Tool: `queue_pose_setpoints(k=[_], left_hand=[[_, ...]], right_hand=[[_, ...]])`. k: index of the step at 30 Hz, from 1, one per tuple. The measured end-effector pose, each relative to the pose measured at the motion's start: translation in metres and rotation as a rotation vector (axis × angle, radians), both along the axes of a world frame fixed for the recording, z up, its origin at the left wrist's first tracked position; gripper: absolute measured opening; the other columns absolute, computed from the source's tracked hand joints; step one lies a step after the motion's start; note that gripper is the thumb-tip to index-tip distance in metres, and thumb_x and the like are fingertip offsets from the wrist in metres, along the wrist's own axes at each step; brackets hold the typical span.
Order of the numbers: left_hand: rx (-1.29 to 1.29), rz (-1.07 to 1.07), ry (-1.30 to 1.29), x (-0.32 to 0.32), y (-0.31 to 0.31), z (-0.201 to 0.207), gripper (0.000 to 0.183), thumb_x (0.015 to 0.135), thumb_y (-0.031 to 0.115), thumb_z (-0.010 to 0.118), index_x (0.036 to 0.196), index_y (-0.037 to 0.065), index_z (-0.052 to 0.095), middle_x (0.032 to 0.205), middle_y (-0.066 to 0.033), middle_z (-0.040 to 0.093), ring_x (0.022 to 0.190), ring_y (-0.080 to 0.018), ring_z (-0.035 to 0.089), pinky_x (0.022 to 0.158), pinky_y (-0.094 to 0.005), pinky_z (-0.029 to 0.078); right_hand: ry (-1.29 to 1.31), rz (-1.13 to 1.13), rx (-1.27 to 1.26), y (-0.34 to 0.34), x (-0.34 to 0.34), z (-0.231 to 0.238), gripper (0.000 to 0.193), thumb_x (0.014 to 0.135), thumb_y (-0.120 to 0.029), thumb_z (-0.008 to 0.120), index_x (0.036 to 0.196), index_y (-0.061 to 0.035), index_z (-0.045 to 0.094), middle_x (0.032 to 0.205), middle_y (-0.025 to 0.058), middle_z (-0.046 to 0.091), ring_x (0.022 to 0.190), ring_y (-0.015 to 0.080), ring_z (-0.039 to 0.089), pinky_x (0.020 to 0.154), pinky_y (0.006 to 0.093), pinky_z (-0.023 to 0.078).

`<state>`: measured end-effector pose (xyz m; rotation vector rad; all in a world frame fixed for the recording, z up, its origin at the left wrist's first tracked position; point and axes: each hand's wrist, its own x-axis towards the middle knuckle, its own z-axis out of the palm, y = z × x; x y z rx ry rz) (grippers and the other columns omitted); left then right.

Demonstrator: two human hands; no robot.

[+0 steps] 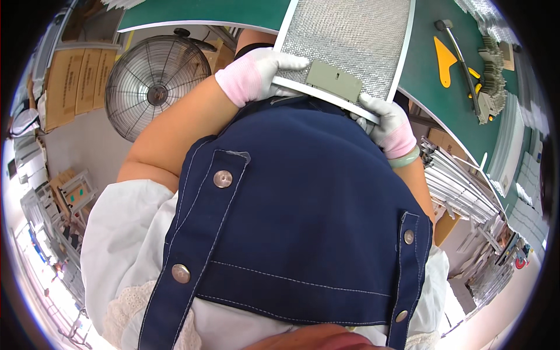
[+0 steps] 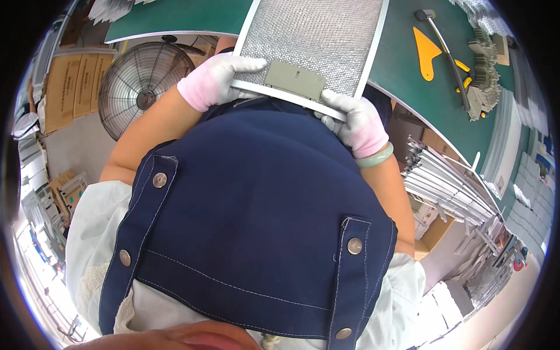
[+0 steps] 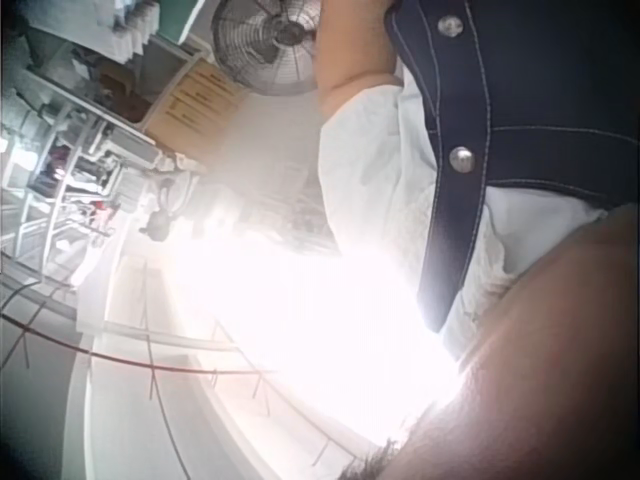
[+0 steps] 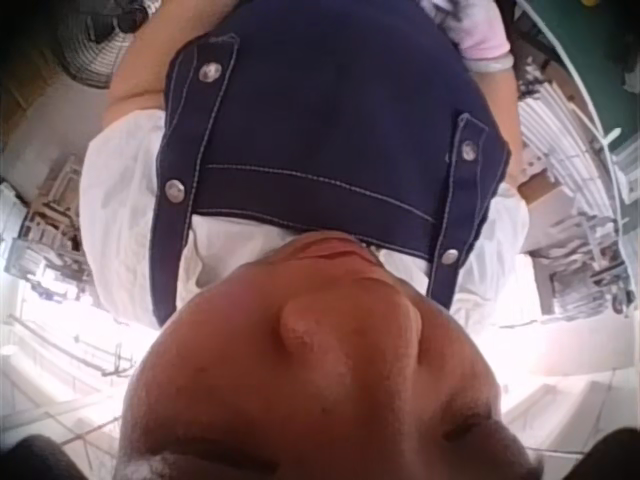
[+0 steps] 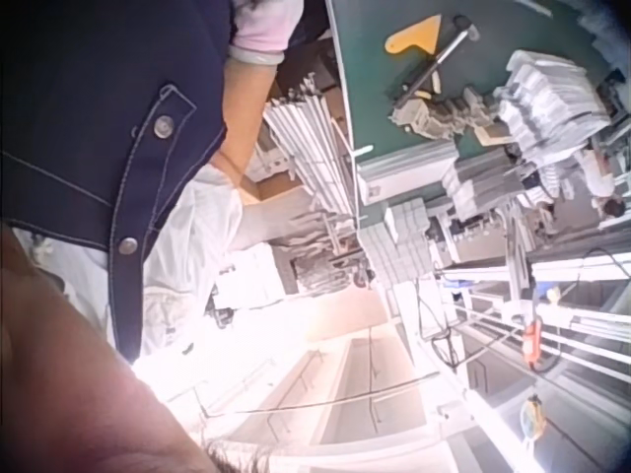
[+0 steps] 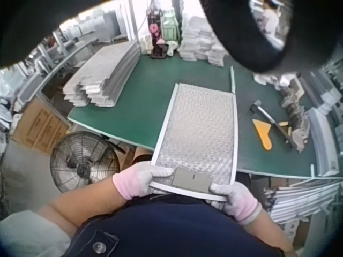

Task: The person assembles metal mesh screens into rectangular frames. They place a plastic insert onto the mesh, fit the mesh into the frame, and secure the edges using a hammer and a screwdriver. The person repeats this process for multiple units, stacking the finished frames on the table.

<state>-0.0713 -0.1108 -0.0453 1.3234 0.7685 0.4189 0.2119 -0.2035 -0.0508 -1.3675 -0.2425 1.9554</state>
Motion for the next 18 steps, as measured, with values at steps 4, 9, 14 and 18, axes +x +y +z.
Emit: queue_pose_setpoints(k=[4, 9, 14, 18], left_hand=[[-0.535, 0.264, -0.013, 0.002, 0.003, 0.020, 0.046, 0.094, 0.024, 0.066, 0.128, -0.004, 0.053, 0.119, -0.0138, 0.063, 0.108, -0.0224, 0.065, 0.091, -0.0377, 0.056], [0.009, 0.024, 0.249, 0.002, 0.024, 0.009, 0.044, 0.100, 0.026, 0.056, 0.130, -0.005, 0.051, 0.119, -0.0096, 0.063, 0.102, -0.0156, 0.061, 0.094, -0.0317, 0.049], [0.060, 0.163, 0.244, 0.001, 0.018, 0.004, 0.041, 0.097, 0.030, 0.052, 0.116, -0.006, 0.059, 0.107, -0.0167, 0.066, 0.099, -0.0224, 0.062, 0.091, -0.0336, 0.047], [0.137, 0.148, 0.320, 0.005, 0.035, 0.050, 0.042, 0.100, 0.026, 0.055, 0.125, -0.007, 0.054, 0.113, -0.0091, 0.064, 0.103, -0.0144, 0.060, 0.093, -0.0297, 0.048]], right_hand=[[-0.185, 0.042, 0.049, -0.005, 0.002, 0.020, 0.028, 0.095, -0.021, 0.064, 0.114, -0.0013, 0.064, 0.105, 0.0073, 0.068, 0.090, 0.0155, 0.066, 0.074, 0.0263, 0.055], [-0.342, -0.104, 0.410, -0.002, 0.009, 0.009, 0.034, 0.100, -0.025, 0.054, 0.122, 0.0002, 0.055, 0.111, 0.0077, 0.065, 0.097, 0.0153, 0.064, 0.086, 0.0288, 0.052], [-0.357, -0.031, 0.434, -0.007, 0.014, 0.001, 0.035, 0.102, -0.019, 0.051, 0.128, 0.0031, 0.052, 0.114, 0.0079, 0.064, 0.096, 0.0129, 0.061, 0.084, 0.0276, 0.050], [-0.321, 0.090, 0.371, -0.011, 0.017, 0.010, 0.037, 0.101, -0.019, 0.052, 0.129, 0.0042, 0.050, 0.118, 0.0097, 0.063, 0.100, 0.0149, 0.063, 0.090, 0.0296, 0.050]])
